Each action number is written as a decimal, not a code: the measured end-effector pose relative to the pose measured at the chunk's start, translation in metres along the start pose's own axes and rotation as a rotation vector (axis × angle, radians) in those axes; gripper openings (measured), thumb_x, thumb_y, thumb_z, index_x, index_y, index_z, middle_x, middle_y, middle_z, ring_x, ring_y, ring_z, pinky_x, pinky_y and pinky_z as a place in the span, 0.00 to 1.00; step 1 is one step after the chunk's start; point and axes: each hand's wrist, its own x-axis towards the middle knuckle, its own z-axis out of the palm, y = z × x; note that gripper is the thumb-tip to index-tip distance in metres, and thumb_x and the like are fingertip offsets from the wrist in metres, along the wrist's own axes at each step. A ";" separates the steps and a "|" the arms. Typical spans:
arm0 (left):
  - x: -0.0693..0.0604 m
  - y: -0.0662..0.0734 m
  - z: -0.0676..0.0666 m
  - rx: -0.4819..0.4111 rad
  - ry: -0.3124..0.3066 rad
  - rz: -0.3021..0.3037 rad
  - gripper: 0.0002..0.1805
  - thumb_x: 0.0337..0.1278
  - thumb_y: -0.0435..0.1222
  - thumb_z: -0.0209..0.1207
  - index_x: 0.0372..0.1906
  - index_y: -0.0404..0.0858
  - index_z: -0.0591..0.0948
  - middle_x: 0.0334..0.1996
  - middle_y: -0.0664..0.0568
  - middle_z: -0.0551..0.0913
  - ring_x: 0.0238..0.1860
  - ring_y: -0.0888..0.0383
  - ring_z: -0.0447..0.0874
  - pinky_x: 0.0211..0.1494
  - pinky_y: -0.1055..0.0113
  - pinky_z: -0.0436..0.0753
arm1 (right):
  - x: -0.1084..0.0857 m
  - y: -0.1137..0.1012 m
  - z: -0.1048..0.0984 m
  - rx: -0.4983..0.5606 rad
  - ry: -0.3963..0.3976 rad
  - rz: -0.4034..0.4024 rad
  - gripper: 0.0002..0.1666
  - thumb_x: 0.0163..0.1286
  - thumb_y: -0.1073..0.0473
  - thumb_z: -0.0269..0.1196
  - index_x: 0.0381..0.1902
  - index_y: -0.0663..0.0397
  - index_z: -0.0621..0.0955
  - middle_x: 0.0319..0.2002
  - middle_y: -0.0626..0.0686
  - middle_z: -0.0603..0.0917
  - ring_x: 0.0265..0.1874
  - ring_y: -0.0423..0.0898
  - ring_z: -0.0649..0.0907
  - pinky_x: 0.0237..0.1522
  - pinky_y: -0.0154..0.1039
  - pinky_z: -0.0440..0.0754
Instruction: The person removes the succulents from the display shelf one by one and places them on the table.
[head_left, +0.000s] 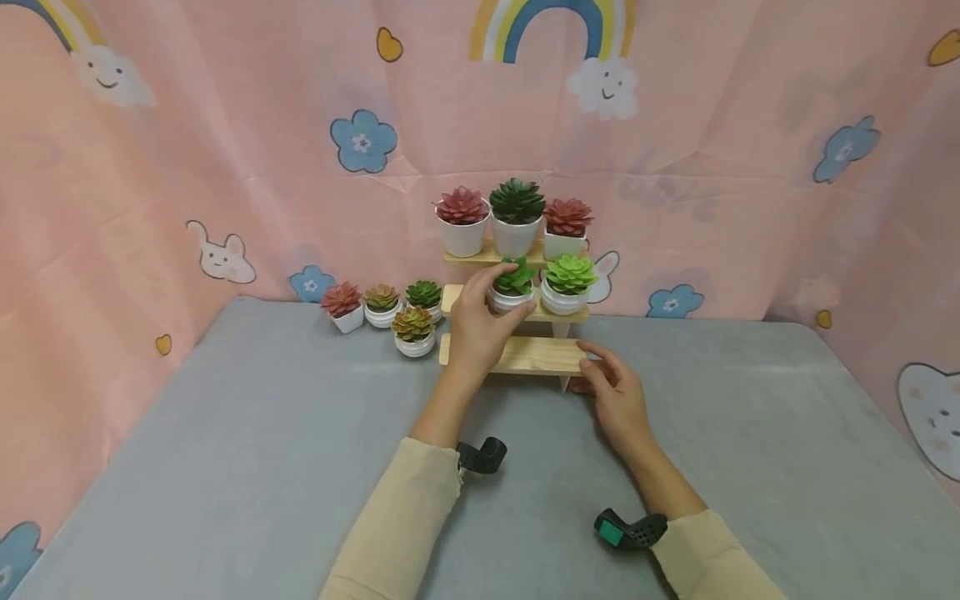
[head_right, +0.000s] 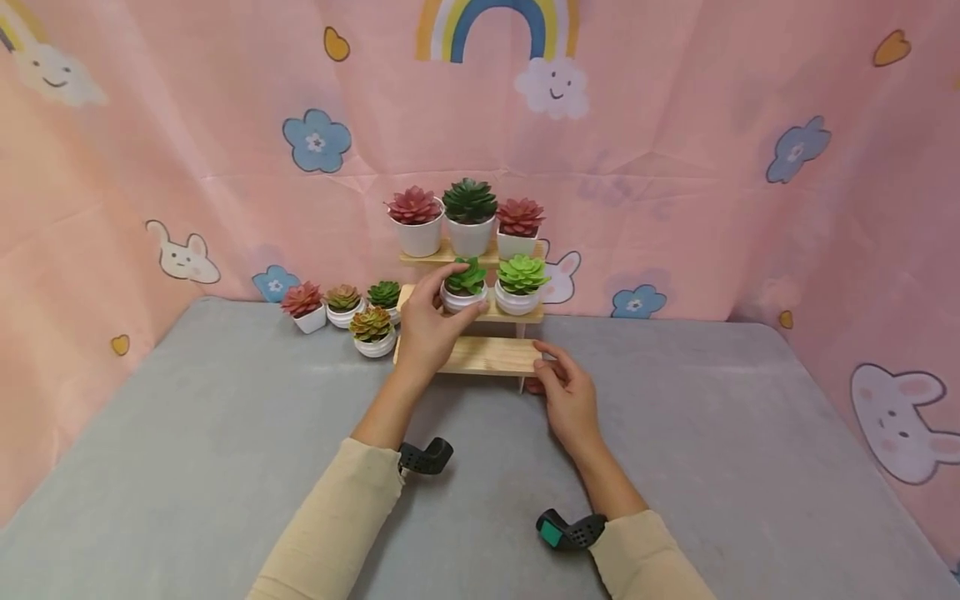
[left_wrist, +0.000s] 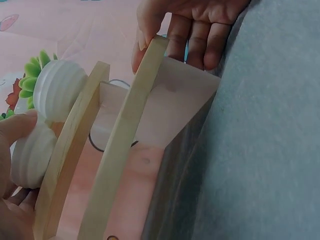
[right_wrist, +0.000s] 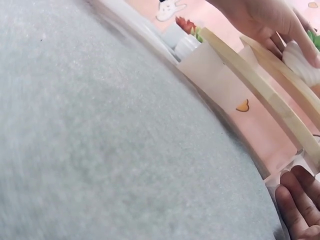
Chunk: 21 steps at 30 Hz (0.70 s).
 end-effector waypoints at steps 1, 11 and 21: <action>0.000 0.000 -0.001 -0.002 -0.001 0.001 0.29 0.51 0.37 0.75 0.60 0.47 0.81 0.60 0.49 0.82 0.63 0.54 0.80 0.62 0.56 0.83 | 0.000 0.000 0.000 0.001 0.001 0.000 0.20 0.79 0.61 0.55 0.63 0.63 0.78 0.36 0.35 0.86 0.33 0.34 0.86 0.38 0.30 0.87; -0.005 0.000 -0.021 0.065 -0.015 0.000 0.28 0.50 0.39 0.76 0.59 0.47 0.83 0.59 0.52 0.84 0.59 0.54 0.82 0.58 0.56 0.83 | 0.000 -0.001 0.000 0.010 0.002 0.005 0.20 0.79 0.62 0.55 0.64 0.65 0.78 0.34 0.28 0.84 0.33 0.33 0.86 0.37 0.29 0.87; -0.014 0.000 -0.055 0.022 -0.030 -0.049 0.28 0.49 0.36 0.76 0.58 0.45 0.83 0.60 0.50 0.83 0.61 0.55 0.81 0.61 0.54 0.84 | 0.001 -0.001 0.000 0.000 -0.002 0.020 0.21 0.79 0.60 0.55 0.64 0.63 0.78 0.34 0.29 0.84 0.33 0.32 0.86 0.38 0.29 0.87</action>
